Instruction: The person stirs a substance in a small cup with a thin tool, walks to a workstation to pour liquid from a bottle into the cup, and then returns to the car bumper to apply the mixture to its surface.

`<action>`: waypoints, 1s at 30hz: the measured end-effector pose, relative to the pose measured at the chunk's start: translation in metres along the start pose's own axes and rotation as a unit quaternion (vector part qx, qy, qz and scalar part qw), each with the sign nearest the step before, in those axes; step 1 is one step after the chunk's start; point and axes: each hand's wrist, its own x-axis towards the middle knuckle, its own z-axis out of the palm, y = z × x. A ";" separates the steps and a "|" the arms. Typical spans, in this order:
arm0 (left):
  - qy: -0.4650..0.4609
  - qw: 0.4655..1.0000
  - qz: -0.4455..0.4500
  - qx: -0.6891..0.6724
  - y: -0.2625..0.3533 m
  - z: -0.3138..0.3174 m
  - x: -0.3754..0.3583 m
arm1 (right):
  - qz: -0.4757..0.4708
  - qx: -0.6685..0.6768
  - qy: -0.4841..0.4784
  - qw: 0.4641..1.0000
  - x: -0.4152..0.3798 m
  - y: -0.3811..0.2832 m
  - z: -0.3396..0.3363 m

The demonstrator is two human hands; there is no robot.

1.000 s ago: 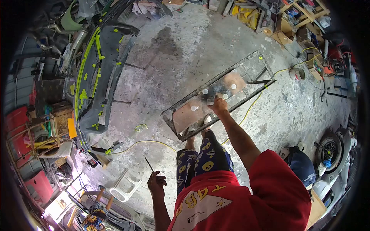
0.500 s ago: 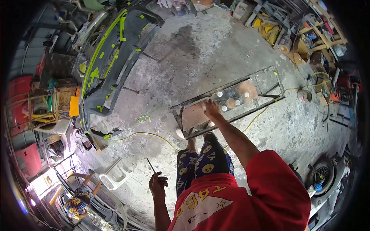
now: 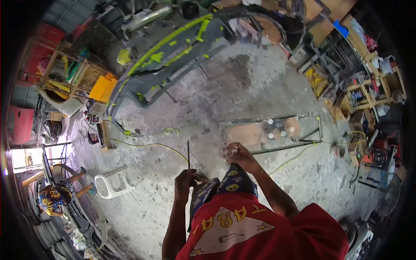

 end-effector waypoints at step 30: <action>0.146 0.975 0.034 -0.163 0.065 -0.583 0.028 | 0.180 -0.187 -0.025 0.965 0.370 0.280 0.435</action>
